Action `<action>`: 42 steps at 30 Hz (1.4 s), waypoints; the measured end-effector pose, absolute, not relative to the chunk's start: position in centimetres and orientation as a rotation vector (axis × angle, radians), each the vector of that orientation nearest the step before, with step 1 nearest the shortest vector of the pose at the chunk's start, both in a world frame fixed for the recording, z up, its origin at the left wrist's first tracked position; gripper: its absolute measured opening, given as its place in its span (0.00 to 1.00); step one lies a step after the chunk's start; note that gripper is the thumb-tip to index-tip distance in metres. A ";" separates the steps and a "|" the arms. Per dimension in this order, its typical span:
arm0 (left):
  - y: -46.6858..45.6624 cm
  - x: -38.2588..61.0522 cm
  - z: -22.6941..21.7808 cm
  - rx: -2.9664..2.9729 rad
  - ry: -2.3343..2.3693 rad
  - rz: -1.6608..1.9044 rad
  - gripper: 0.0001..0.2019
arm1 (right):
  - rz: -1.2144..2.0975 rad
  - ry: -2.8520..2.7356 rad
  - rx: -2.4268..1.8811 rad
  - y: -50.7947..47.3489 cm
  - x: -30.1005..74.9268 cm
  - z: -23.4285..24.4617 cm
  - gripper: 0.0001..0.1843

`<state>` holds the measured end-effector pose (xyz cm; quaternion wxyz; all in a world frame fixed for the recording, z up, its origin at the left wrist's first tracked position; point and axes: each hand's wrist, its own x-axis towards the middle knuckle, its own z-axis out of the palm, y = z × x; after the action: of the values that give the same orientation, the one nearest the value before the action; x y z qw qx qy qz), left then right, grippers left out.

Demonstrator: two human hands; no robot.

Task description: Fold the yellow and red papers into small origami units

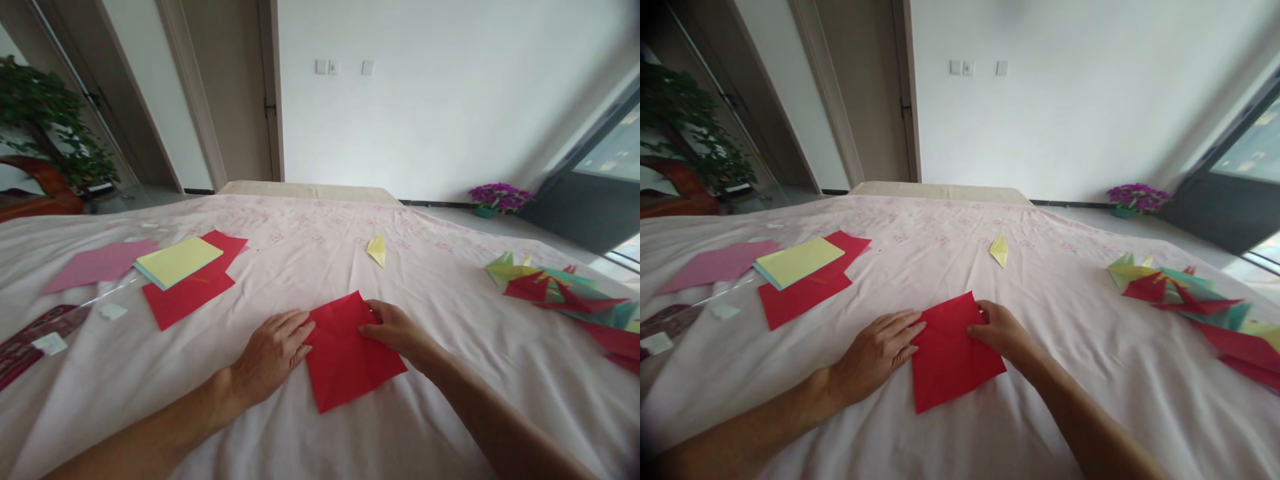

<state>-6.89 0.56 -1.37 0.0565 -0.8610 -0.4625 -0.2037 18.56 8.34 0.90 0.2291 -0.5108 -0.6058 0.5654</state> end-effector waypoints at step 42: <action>1.8 -5.0 -1.0 -2.744 -1.464 -0.543 0.18 | 0.396 -2.481 -1.080 6.6 19.4 0.7 0.18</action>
<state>-4.95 1.85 -1.02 -0.0078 -0.8692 -0.4636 -0.1719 19.39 6.58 0.69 0.2019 -0.3868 -0.8885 0.1418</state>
